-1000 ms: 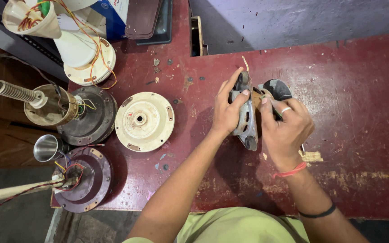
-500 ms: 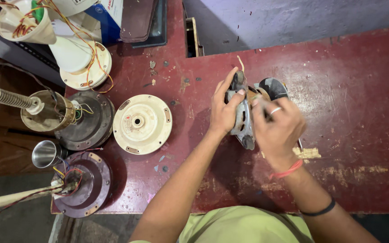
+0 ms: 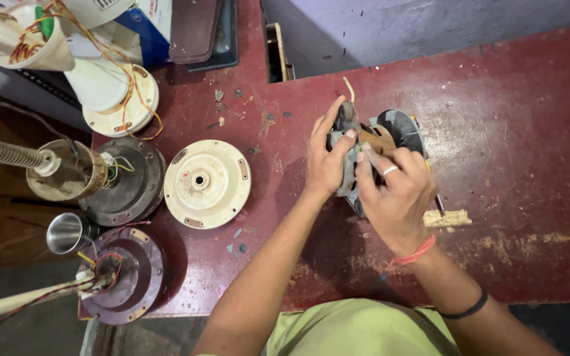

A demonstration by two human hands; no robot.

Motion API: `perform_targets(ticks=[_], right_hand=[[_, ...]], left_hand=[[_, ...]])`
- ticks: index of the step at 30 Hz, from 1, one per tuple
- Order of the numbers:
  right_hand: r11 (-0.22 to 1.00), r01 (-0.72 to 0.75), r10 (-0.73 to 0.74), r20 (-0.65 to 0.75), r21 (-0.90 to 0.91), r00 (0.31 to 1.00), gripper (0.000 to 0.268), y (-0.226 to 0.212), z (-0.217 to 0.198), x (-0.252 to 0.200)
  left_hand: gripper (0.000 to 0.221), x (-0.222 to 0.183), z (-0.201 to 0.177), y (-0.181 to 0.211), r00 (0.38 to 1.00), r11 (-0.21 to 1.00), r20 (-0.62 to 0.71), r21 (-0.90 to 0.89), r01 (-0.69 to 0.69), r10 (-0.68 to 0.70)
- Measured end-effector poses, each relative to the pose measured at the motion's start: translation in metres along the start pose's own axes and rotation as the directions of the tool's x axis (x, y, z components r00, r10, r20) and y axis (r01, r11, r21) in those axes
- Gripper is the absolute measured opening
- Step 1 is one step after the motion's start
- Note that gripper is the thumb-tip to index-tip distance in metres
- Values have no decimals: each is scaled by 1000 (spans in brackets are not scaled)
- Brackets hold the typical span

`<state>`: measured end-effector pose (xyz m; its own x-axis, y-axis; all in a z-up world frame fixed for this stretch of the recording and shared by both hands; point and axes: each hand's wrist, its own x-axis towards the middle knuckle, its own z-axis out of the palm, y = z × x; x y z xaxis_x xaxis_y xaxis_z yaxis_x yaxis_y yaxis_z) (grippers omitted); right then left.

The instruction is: The person uses a screwdriver to scrape rust and debris from a motor housing, then wipes the surface with a green abrasive pad. The person continues to scrape and wipe the same component repeatedly.

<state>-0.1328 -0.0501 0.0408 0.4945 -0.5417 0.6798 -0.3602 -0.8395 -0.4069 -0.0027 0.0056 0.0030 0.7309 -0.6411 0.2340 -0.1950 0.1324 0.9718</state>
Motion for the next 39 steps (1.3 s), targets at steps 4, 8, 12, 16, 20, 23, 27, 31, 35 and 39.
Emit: perform_targets(ticks=[4,8,12,16,20,23,27,31,35,39], right_hand=[[999,-37,37,9,37,999,13,2,-1,-2],[999,-23,21,42,35,999,11,5,-1,0],[999,-40,39,18,23,999,12,1,0,-1],[999,-25,25,2,42,1000,10,1,0,3],[997,9,-10,22,80,1000,9,0,-2,6],[997,-68,69,-24,26,997,12,-4,0,-1],[999,-38,38,12,5,999,20,22,4,-1],[815,-349,474,-186,464,860,22,108,-3,-1],[853,-345,456,-235,392,858,12,185,-17,-39],[929,-360,371,-199,91,907,11,204,-30,-80]], left_hand=[[59,-1,-1,0,1000,1000,1,0,6,-6],[60,2,1,0,1000,1000,1,4,18,-18],[58,1,1,-1,1000,999,-12,30,-17,18],[60,0,0,-3,1000,1000,1,-6,-5,5],[61,4,2,-4,1000,1000,5,-13,7,-7],[61,0,0,-4,1000,1000,3,-2,2,-2],[62,2,1,-2,1000,1000,11,4,11,-11],[60,2,-1,-2,1000,1000,8,-2,-26,26],[62,2,0,-1,1000,1000,10,-5,14,-14],[62,4,1,1,999,999,10,-5,48,-48]])
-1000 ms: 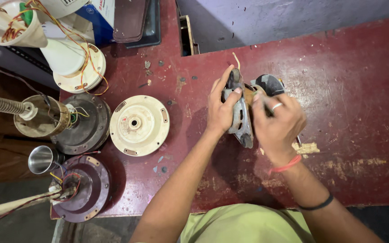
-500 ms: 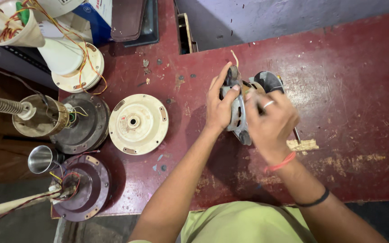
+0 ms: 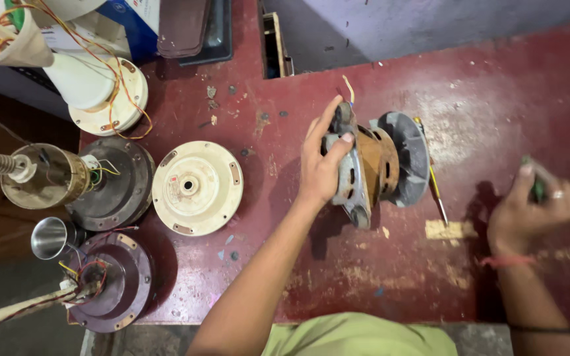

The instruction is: The person uses a screwdriver to scrape rust and debris from a motor housing, then wipes the surface with a green abrasive pad. The person continues to scrape and wipe the same component repeatedly.

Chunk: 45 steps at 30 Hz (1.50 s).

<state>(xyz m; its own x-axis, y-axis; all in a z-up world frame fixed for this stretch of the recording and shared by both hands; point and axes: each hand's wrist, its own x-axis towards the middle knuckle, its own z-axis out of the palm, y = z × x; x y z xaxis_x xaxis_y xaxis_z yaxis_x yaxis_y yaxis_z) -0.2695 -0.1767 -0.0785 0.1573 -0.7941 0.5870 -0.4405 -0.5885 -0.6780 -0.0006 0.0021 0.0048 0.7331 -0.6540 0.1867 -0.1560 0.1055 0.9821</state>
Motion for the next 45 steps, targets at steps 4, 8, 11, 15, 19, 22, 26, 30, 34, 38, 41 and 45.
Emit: perform_targets(ticks=[4,8,11,15,19,22,26,30,34,38,41,45], right_hand=[[989,48,-40,57,-137,998,16,3,5,-5],[947,-295,283,104,129,953,9,6,13,-1],[943,-289,271,123,163,955,13,5,15,-4],[934,-337,318,152,117,936,12,-4,13,-3],[986,-89,117,196,-144,974,7,-14,5,5],[994,-60,73,156,-88,985,5,-24,5,8],[865,-365,348,111,346,931,7,-56,22,-14],[619,-384,373,174,685,911,10,-99,43,-40],[347,-569,541,337,745,771,9,-125,51,-42],[470,-516,465,296,717,834,11,-131,48,-44],[513,-495,441,279,701,853,11,-135,43,-55],[539,-457,401,261,708,878,11,-139,37,-68]], left_hand=[[63,3,0,3,1000,1000,0,-6,24,-24],[64,4,1,6,998,998,16,-30,55,-54],[65,2,0,6,996,996,26,-38,81,-80],[66,2,1,3,997,996,27,-50,69,-68],[67,-2,-1,3,999,1000,34,12,24,-25],[67,-12,-4,6,999,1000,49,5,-22,22],[67,-30,-10,8,990,989,54,71,-133,129],[70,-43,-12,4,983,979,31,96,-181,179],[66,-55,-12,-6,977,970,-39,127,-205,211],[65,-69,-15,-17,969,958,-36,158,-237,246],[65,-82,-22,-22,959,937,4,211,-278,284],[67,-95,-31,-24,960,920,67,274,-279,271]])
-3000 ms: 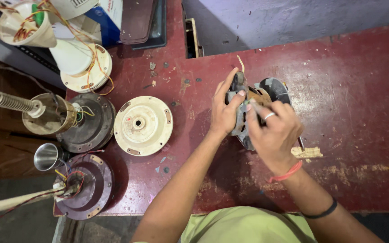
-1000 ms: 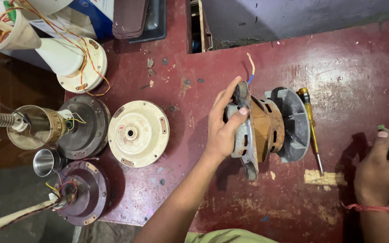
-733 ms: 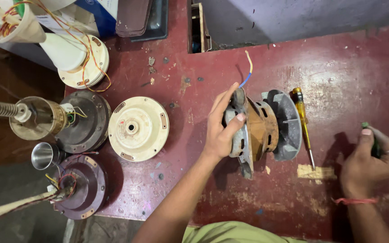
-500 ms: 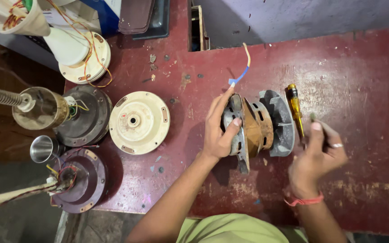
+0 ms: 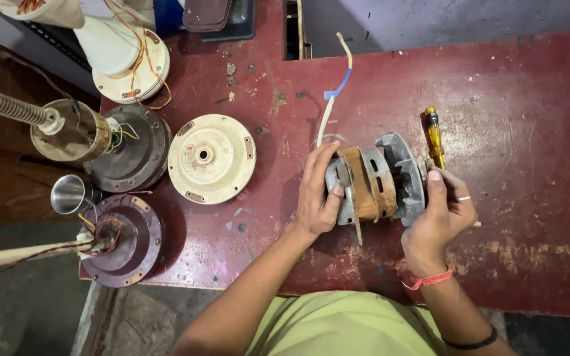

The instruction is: The person uses a screwdriver to scrape rust and debris from a motor housing, then wipes the surface with a green abrasive pad. The person continues to scrape and wipe the same component repeatedly.

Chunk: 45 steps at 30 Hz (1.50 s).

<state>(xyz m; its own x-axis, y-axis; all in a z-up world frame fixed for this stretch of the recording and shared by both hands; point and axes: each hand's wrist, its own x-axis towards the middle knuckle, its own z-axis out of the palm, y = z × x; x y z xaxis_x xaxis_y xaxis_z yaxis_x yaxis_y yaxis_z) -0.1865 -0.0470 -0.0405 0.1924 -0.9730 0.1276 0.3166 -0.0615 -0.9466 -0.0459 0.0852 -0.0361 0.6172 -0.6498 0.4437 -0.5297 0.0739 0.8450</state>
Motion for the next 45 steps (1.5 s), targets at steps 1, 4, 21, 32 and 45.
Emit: perform_targets(ticks=[1,4,21,32,45], right_hand=[[1000,2,-2,5,-2,1000,11,0,-1,-2],[998,-10,9,17,55,1000,12,1,-4,-6],[980,-194,195,22,-35,981,7,12,-16,34],[957,-274,283,-91,97,955,7,12,-8,41],[961,-266,268,-29,71,963,5,38,54,87]], left_hand=[[69,-3,-3,0,1000,1000,28,16,10,-11],[73,-8,-10,-1,993,998,115,54,27,-33],[129,-5,-36,3,868,969,446,-1,246,-219],[131,-3,-30,-4,903,971,369,1,238,-221],[127,43,-42,-40,937,968,280,-77,239,-209]])
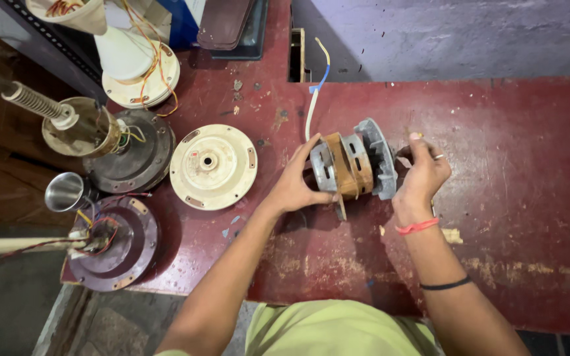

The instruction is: The person uses a screwdriver to scrape rust and debris from a motor housing, then wipes the surface with a green abrasive pad. The person continues to scrape and wipe the same component repeatedly.

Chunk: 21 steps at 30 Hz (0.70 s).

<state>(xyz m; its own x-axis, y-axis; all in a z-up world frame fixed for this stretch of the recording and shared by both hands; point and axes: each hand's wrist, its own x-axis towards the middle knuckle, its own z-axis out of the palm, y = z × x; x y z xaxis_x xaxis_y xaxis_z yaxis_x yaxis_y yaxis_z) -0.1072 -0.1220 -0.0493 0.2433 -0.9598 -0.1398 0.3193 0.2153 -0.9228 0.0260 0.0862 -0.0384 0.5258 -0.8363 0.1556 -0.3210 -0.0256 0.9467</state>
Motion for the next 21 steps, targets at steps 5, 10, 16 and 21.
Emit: perform_targets(ticks=[5,10,16,21], right_hand=[[877,436,-403,185,-203,896,12,-22,-4,-22],[423,795,-460,652,-435,602,32,-69,3,-74],[167,856,-163,842,-490,514,40,-90,28,-113],[159,872,-185,854,-462,486,47,-107,32,-117]], left_hand=[[127,-5,3,-8,999,999,15,-38,34,-34],[131,-3,-1,-3,998,999,44,25,45,-46],[135,2,-10,6,995,987,97,161,1,-17],[135,5,-22,19,979,987,201,159,2,-34]])
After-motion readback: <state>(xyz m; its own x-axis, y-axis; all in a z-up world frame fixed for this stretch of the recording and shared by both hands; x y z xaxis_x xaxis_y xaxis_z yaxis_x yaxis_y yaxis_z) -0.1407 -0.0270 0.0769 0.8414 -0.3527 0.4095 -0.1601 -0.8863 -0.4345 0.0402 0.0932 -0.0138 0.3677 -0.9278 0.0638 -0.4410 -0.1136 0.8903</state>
